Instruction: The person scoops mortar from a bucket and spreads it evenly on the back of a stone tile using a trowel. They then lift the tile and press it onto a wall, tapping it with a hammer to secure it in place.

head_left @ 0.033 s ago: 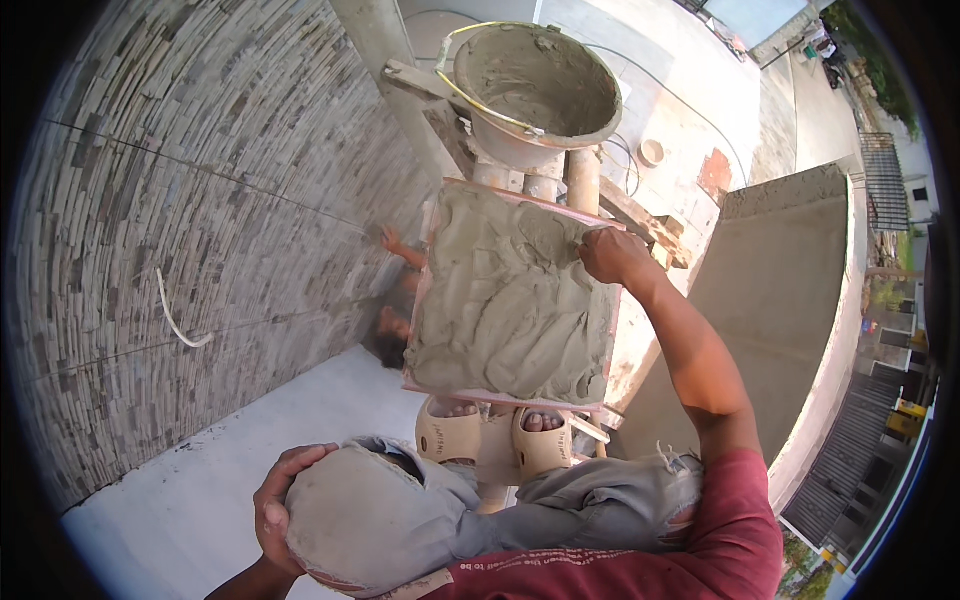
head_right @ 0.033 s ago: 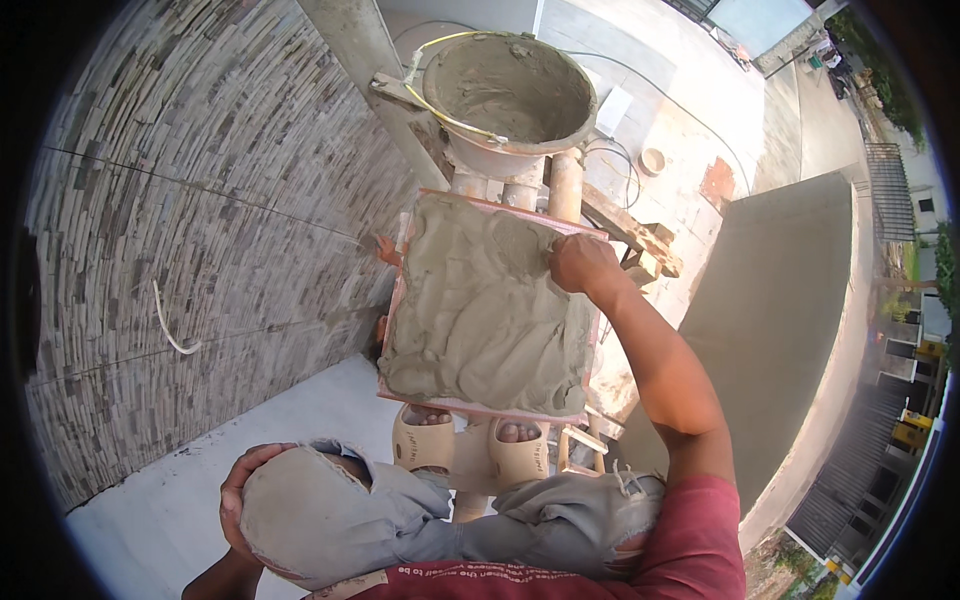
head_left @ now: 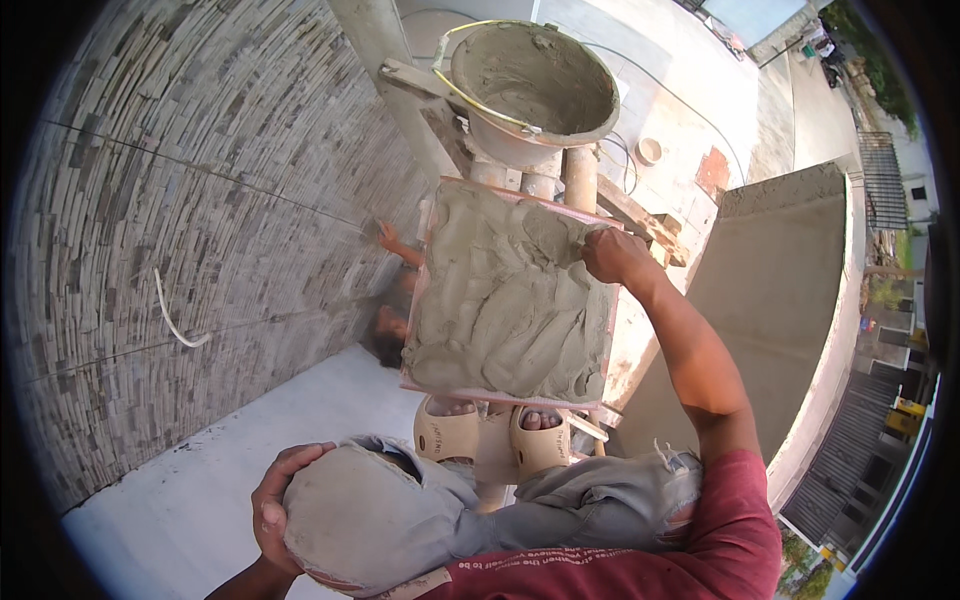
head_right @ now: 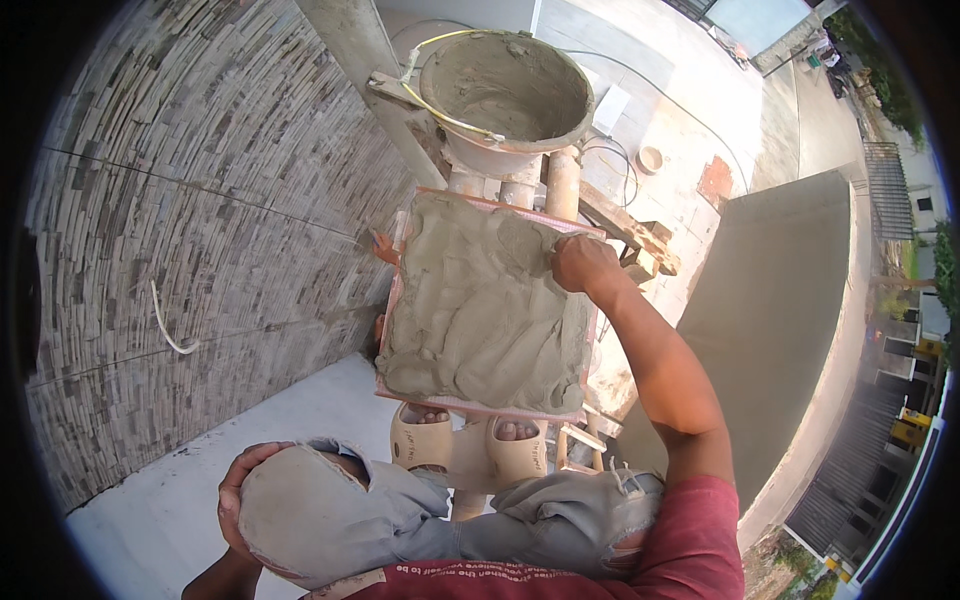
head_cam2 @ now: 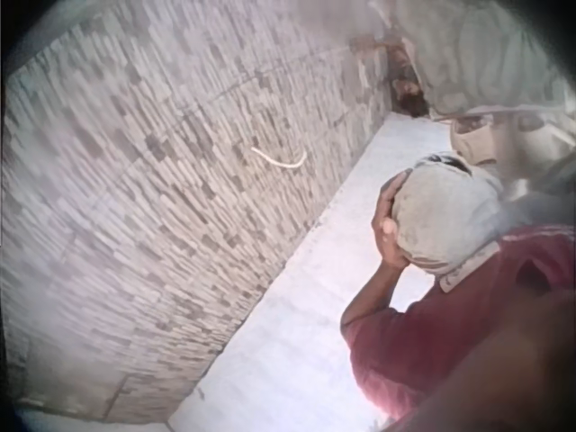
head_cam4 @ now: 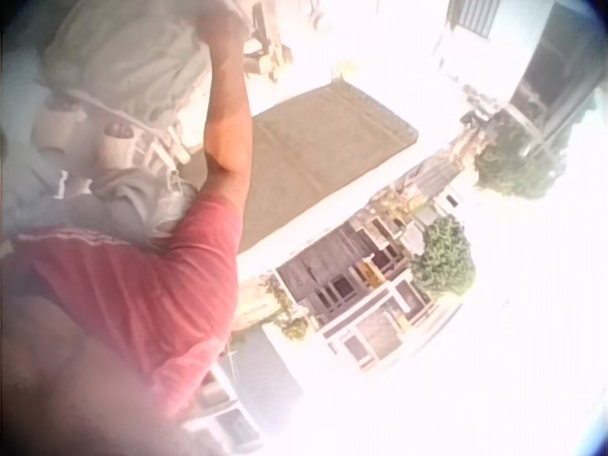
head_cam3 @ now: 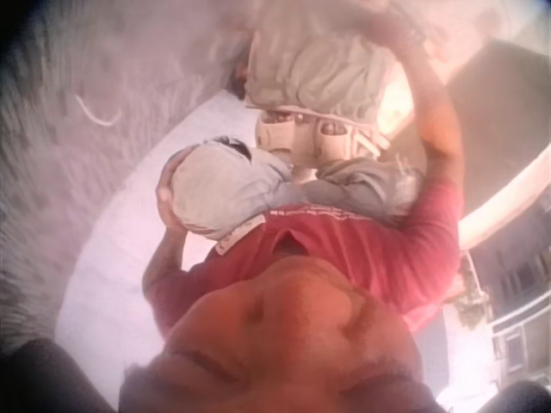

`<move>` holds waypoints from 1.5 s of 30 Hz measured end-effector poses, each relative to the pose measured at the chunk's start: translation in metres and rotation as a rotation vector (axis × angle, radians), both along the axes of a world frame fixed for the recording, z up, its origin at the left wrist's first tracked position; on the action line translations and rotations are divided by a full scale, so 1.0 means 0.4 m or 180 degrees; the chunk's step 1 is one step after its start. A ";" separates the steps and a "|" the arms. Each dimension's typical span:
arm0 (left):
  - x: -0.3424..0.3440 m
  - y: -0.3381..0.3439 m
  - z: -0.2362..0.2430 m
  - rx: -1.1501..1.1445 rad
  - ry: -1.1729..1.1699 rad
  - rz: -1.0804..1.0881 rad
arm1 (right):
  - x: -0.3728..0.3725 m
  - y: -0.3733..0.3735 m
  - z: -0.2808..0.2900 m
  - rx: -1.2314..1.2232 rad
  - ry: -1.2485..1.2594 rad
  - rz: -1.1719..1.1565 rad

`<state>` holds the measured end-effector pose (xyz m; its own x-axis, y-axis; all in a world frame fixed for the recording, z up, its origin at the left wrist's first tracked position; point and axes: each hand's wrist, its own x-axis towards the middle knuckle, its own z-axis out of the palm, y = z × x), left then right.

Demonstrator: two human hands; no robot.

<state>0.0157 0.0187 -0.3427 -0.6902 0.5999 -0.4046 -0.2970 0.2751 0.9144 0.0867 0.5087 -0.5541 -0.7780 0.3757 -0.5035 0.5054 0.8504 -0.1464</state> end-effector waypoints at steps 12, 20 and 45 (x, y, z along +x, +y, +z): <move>-0.010 0.022 -0.009 0.0274 -0.0219 0.0111 | 0.157 -0.022 -0.018 0.0541 0.0420 0.0017; -0.015 0.003 -0.022 0.0173 -0.0089 0.0147 | 0.177 0.023 -0.059 0.0048 0.0235 -0.0330; -0.019 -0.001 -0.040 0.0294 -0.0120 0.0208 | 0.155 0.033 0.070 -0.1261 -0.0032 -0.0620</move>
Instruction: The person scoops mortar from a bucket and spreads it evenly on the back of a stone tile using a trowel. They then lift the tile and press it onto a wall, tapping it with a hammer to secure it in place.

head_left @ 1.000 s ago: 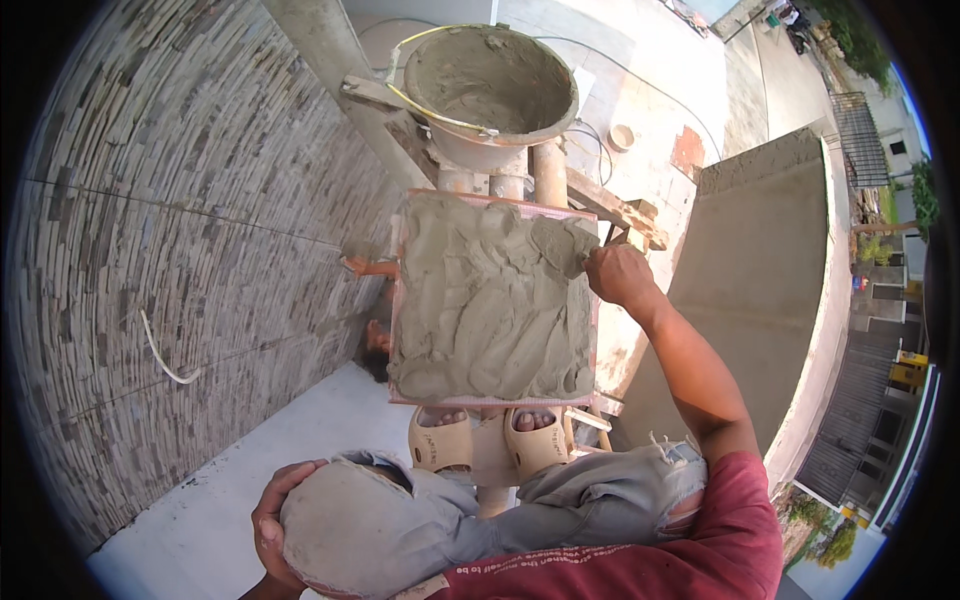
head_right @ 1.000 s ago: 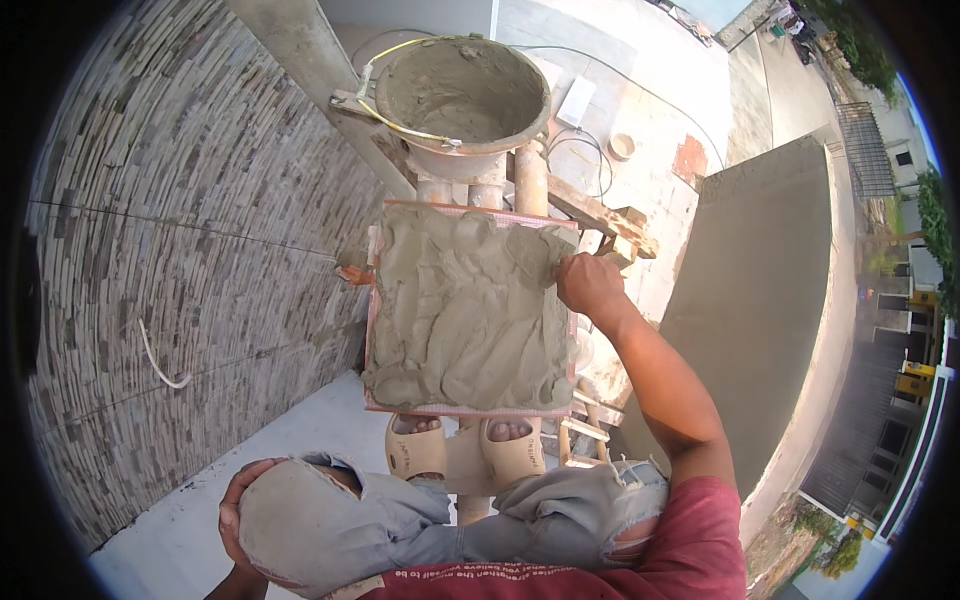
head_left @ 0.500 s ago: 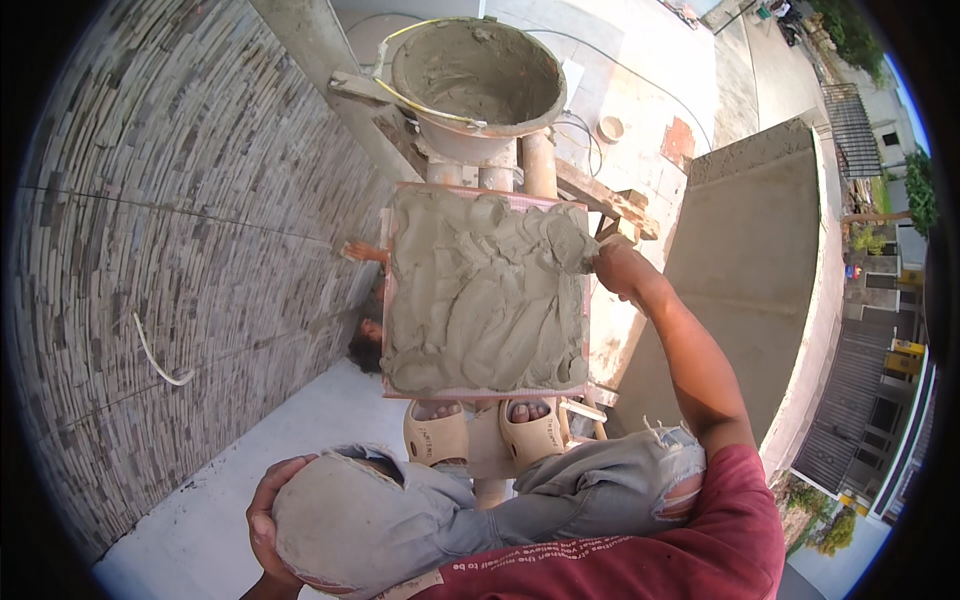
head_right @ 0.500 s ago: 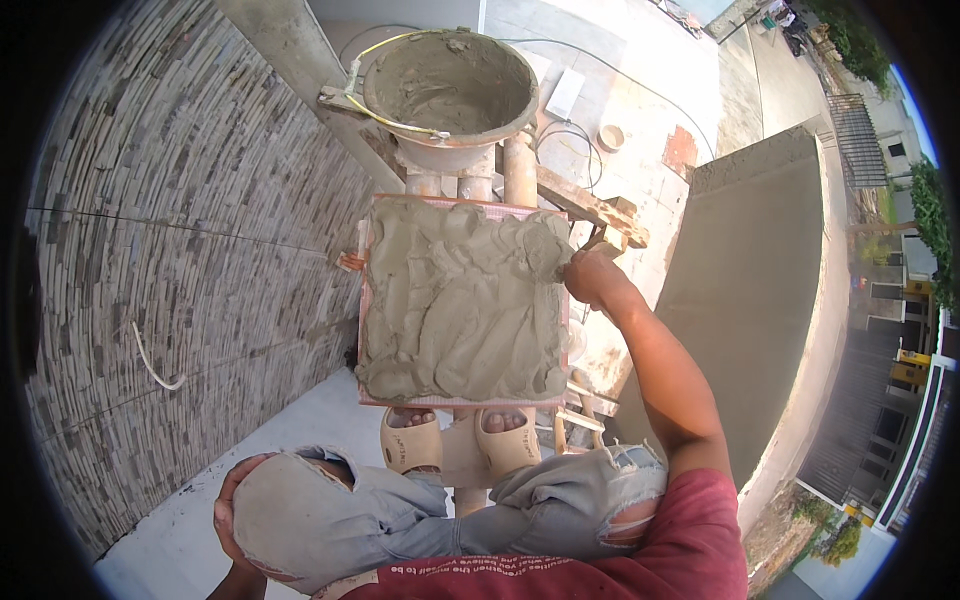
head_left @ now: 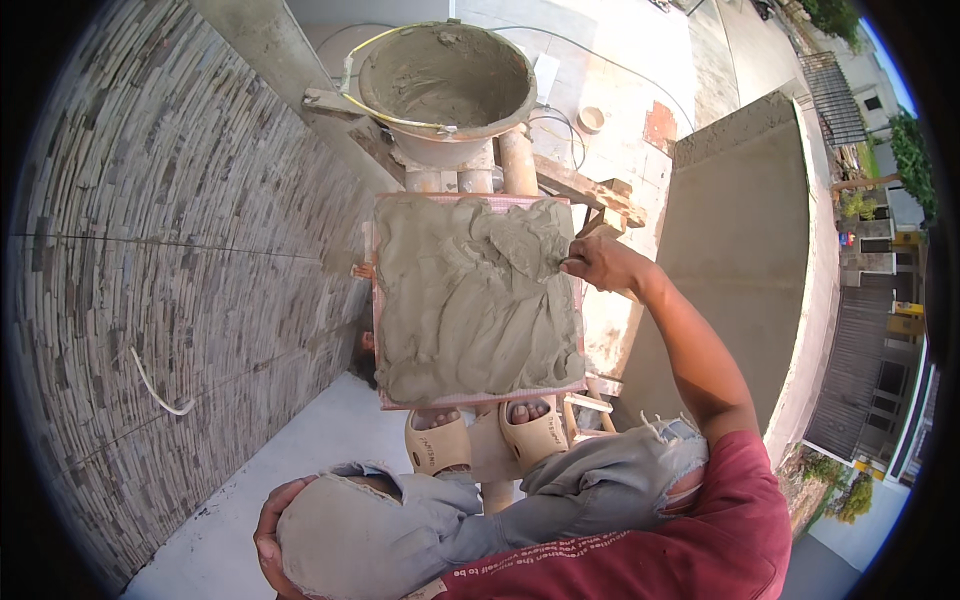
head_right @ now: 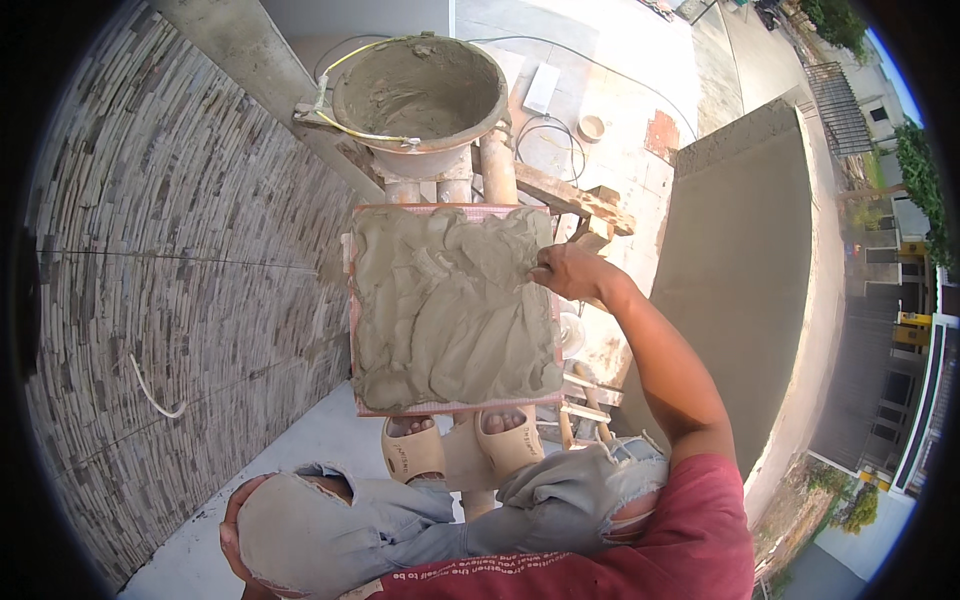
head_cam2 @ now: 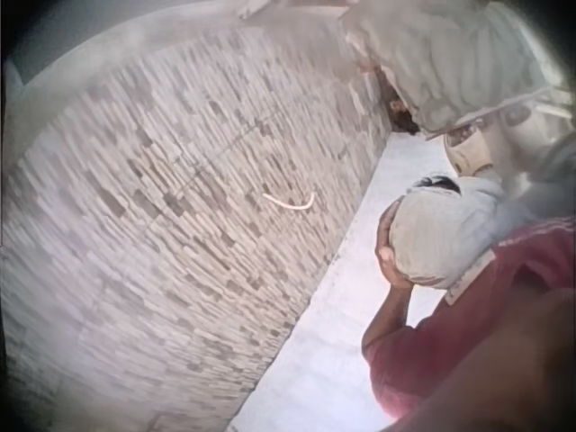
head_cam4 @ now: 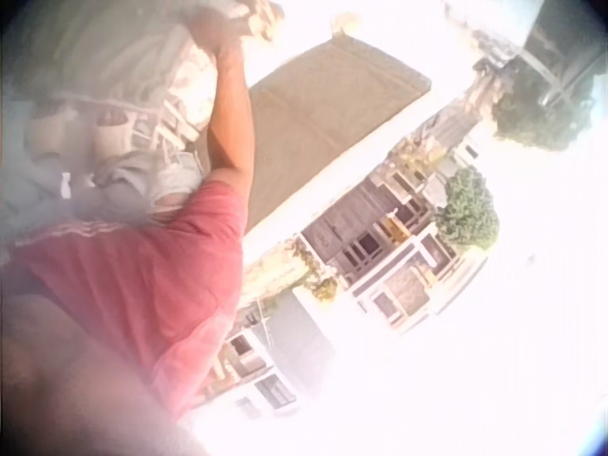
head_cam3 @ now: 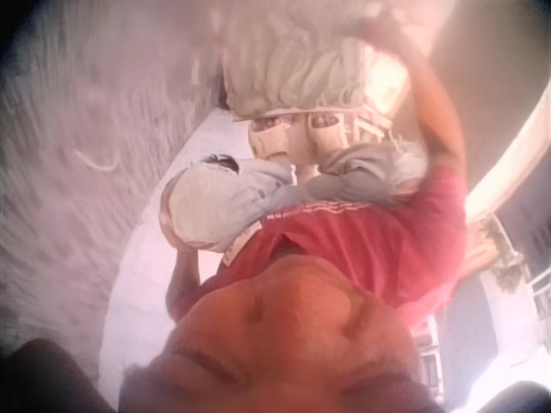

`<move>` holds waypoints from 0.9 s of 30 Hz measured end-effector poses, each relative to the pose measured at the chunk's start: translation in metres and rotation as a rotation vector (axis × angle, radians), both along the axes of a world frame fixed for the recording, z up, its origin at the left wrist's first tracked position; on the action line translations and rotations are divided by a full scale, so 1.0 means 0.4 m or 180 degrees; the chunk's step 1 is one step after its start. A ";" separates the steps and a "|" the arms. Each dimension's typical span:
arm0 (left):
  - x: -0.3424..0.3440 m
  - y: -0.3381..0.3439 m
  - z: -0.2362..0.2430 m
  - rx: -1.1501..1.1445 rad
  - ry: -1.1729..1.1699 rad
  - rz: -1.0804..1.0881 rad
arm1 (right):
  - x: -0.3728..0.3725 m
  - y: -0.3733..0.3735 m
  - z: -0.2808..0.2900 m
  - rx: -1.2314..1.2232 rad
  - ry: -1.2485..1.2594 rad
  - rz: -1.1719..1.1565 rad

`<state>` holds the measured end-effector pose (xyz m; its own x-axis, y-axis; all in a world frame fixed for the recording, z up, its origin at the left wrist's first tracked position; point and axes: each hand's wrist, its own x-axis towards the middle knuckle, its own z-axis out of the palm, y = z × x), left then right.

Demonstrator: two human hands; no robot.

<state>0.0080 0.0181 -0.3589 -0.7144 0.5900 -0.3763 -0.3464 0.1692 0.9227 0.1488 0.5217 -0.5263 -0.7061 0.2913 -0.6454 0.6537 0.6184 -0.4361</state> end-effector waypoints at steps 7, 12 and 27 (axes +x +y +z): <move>0.030 0.017 -0.021 0.0340 0.0257 0.0111 | 0.180 0.105 -0.097 0.2069 0.0190 -0.0534; 0.042 0.047 -0.005 0.0459 0.0450 0.0143 | 0.207 0.104 -0.189 0.2488 0.0233 -0.0297; -0.024 0.016 -0.004 0.0256 -0.0169 -0.0344 | 0.206 0.087 -0.159 0.2694 0.0837 0.0433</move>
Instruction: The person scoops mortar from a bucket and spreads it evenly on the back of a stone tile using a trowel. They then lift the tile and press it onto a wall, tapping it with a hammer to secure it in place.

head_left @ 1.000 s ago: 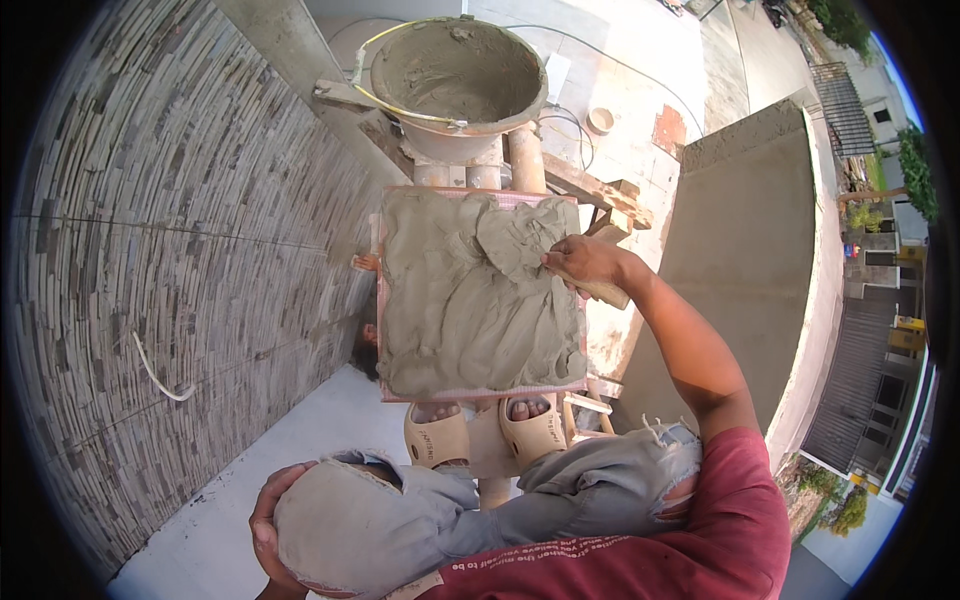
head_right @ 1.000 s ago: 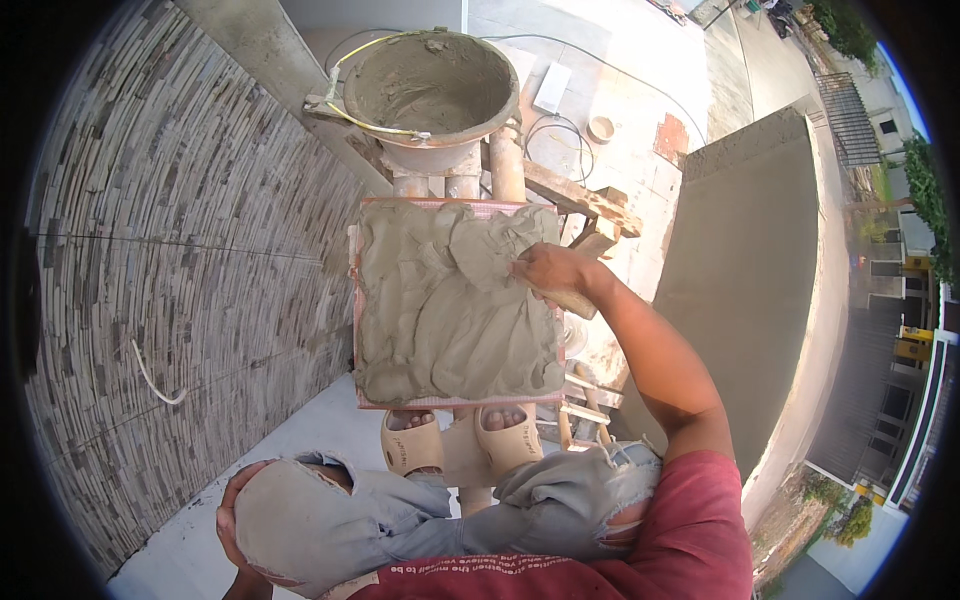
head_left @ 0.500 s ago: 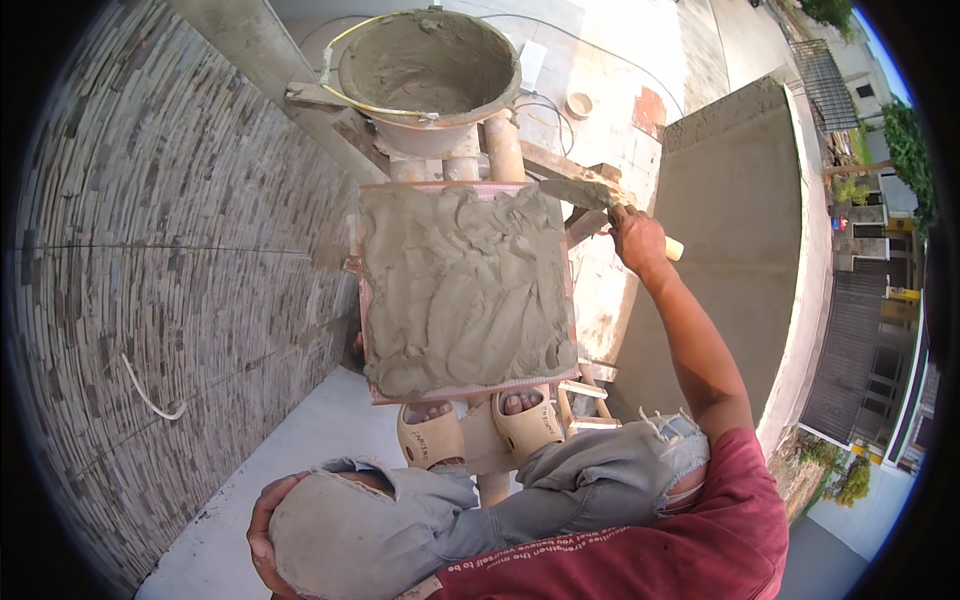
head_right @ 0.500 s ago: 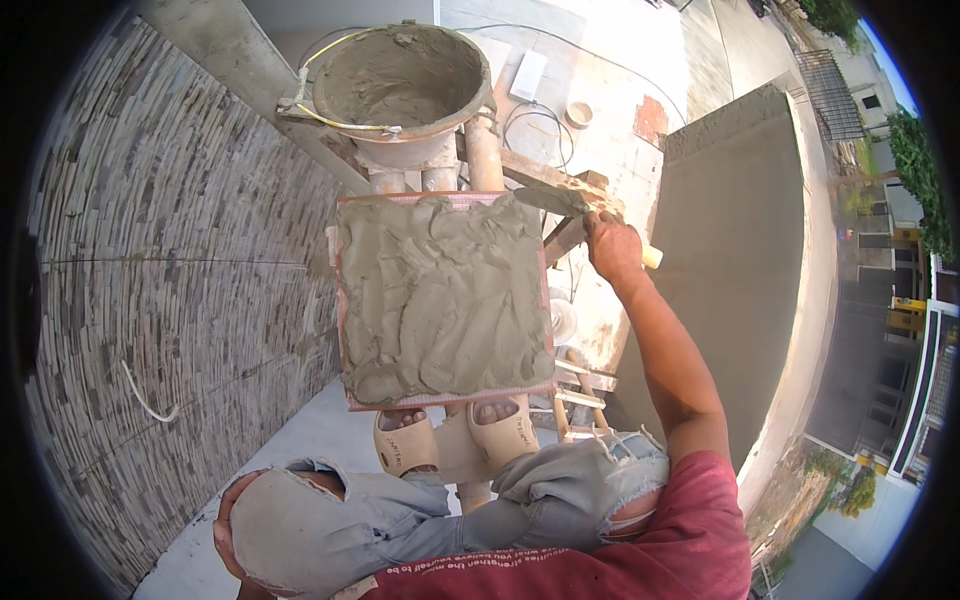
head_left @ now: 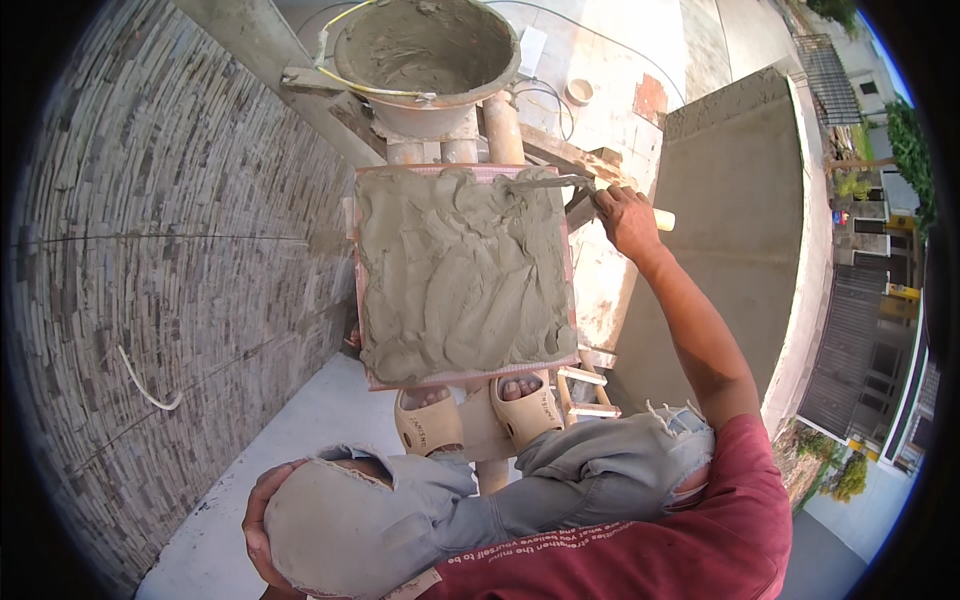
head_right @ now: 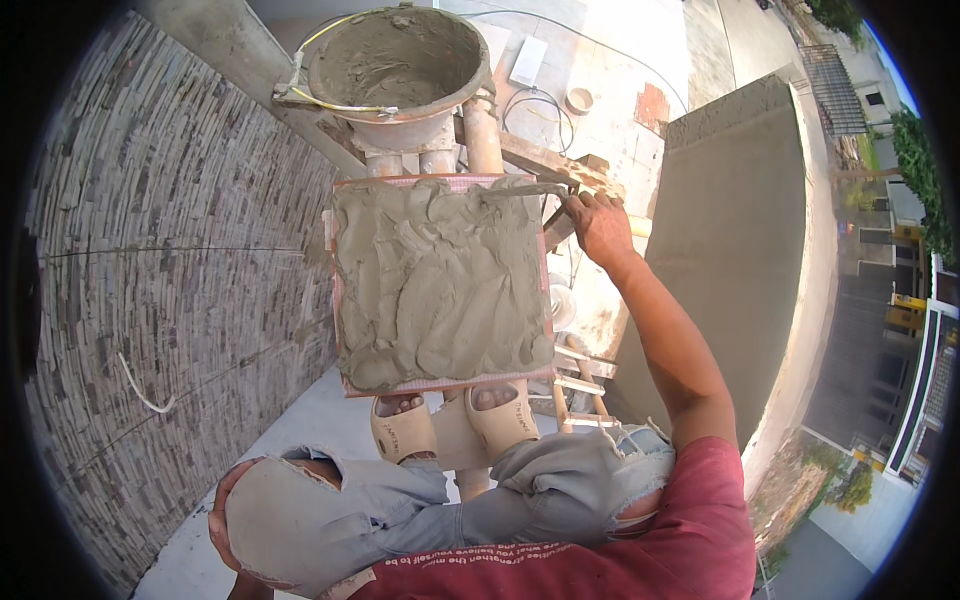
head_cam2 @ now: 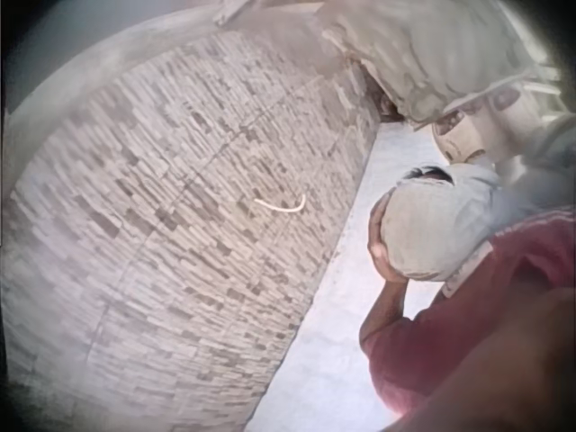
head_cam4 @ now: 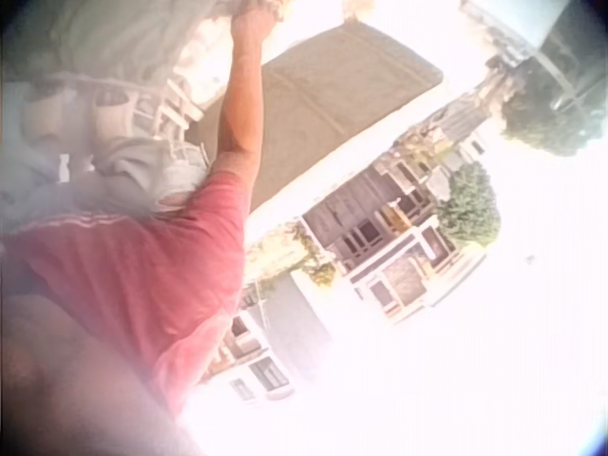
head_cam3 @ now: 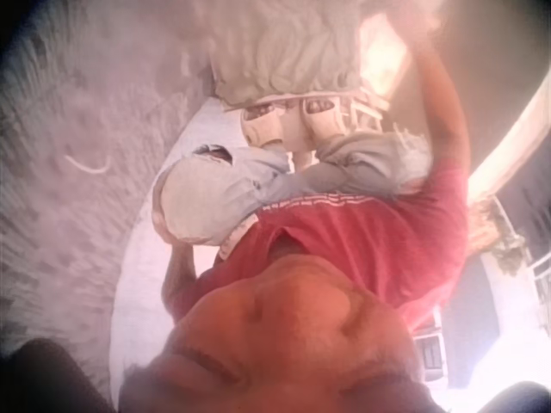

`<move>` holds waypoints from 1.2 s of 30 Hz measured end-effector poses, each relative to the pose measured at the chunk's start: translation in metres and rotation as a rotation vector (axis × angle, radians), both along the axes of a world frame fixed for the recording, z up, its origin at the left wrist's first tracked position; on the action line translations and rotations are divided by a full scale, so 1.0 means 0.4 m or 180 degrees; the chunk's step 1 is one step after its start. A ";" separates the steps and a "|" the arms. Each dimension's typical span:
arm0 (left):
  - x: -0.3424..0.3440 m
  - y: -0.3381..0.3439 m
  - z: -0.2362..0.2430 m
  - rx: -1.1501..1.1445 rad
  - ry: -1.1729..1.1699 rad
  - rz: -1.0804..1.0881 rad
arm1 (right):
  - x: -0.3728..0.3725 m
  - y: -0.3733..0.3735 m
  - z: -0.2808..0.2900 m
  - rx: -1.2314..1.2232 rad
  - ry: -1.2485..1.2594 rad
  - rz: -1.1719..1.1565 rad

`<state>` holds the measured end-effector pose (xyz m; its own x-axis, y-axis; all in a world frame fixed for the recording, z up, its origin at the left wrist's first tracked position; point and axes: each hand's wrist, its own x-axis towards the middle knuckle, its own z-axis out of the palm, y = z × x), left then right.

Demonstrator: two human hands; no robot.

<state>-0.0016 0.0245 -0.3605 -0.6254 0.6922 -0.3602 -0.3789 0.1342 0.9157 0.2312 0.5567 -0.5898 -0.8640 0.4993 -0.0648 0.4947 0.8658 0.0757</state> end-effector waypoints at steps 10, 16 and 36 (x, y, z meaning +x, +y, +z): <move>0.030 -0.041 0.000 0.0006 -0.0057 0.0379 | 0.134 -0.142 0.093 -0.0401 -0.0690 0.0305; 0.019 0.003 0.022 -0.0268 -0.0110 0.0306 | 0.137 -0.289 0.161 -0.1239 -0.0505 -0.0746; 0.086 -0.010 0.007 0.0044 0.0375 0.0501 | 0.185 -0.256 0.154 -0.4497 -0.0819 -0.2776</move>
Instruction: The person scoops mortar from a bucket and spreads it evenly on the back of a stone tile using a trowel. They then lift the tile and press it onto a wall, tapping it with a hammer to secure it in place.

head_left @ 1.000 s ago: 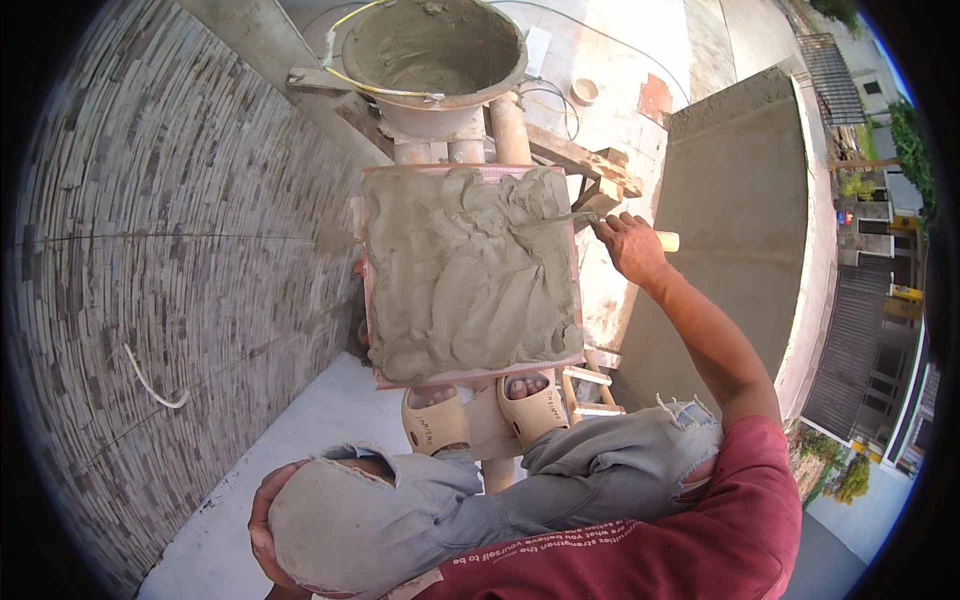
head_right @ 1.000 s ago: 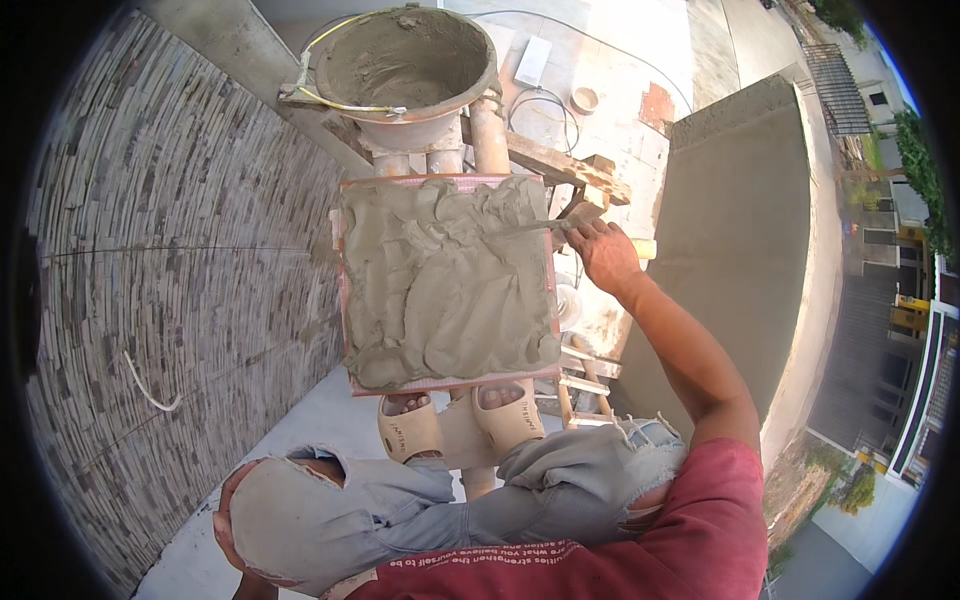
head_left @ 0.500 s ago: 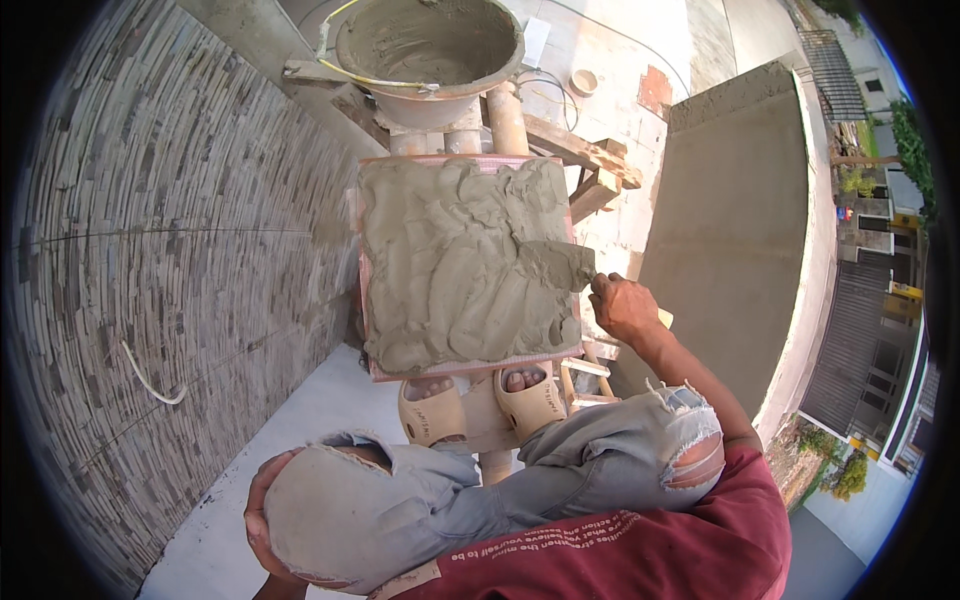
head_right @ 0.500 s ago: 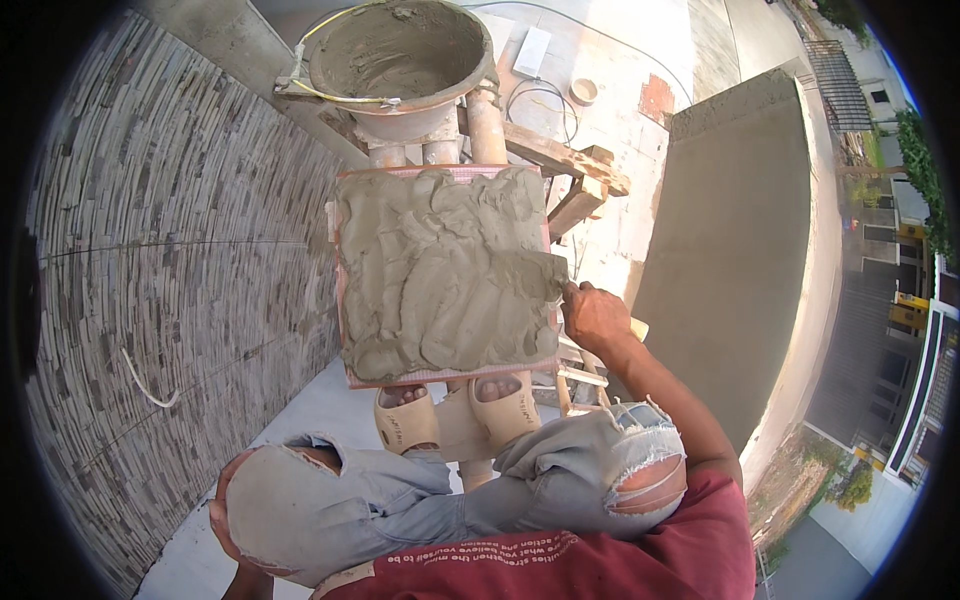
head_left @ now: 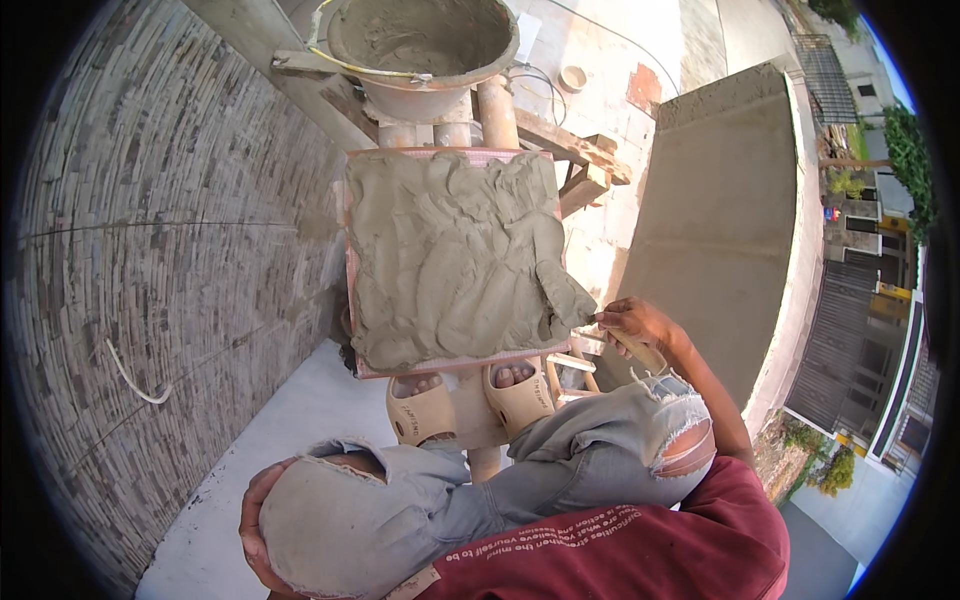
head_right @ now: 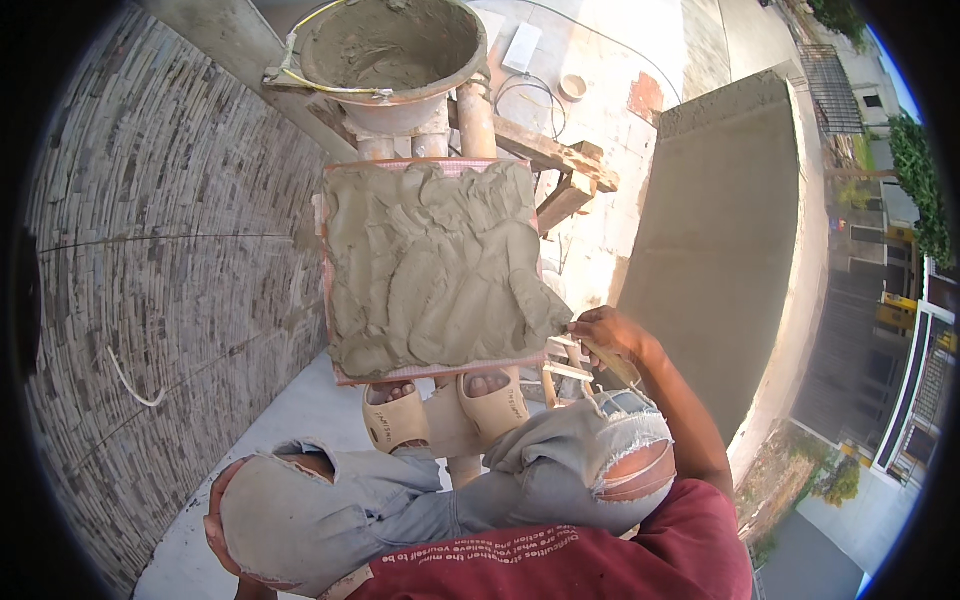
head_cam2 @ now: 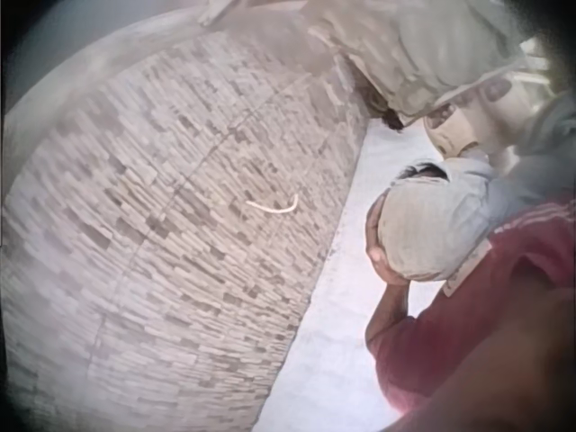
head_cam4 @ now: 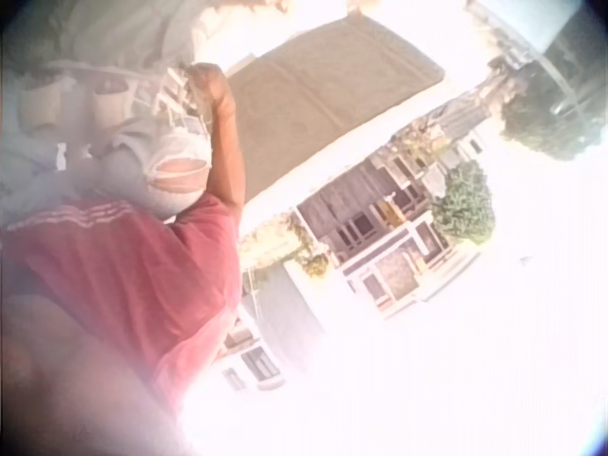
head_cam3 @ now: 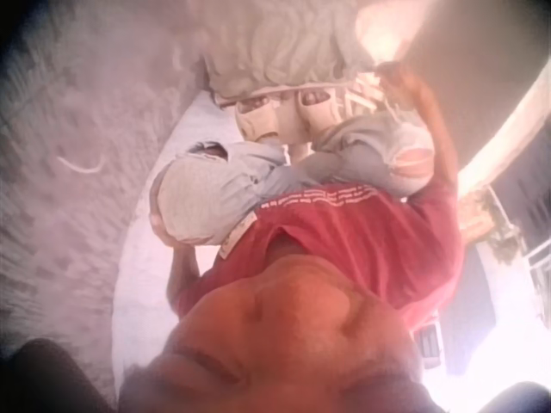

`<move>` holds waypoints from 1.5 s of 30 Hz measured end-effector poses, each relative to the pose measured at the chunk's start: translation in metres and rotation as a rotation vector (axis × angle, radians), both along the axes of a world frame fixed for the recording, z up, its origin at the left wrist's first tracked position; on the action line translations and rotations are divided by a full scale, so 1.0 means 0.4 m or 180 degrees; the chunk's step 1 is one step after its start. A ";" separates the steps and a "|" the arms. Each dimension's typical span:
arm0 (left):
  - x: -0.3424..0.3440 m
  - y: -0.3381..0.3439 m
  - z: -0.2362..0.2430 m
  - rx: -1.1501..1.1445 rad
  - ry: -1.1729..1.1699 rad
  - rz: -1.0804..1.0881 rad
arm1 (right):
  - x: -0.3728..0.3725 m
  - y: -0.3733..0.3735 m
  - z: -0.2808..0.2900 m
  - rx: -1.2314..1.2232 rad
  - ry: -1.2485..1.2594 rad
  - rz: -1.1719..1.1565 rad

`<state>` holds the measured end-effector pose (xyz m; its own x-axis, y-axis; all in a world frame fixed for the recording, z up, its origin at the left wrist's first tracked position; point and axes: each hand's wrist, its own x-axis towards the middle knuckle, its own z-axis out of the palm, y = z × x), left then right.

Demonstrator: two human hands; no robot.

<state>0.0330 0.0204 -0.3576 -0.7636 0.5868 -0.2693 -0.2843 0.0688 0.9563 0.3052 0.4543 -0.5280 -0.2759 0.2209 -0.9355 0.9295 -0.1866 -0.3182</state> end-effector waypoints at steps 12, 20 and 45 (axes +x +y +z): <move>-0.057 0.000 0.019 -0.0398 -0.0189 -0.0280 | -0.014 -0.048 0.069 0.1859 -0.0084 0.2178; -0.058 0.007 0.028 -0.0312 -0.0260 -0.0426 | -0.254 0.045 -0.004 0.3323 0.0265 0.2264; -0.052 -0.006 0.043 -0.0511 -0.0274 -0.0324 | -0.441 0.117 0.132 0.2728 0.2585 0.0758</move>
<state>0.0121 0.0179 -0.3406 -0.6727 0.6041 -0.4272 -0.3483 0.2509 0.9032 0.1289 0.5011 -0.4754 -0.8346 0.5491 -0.0440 0.3829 0.5207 -0.7630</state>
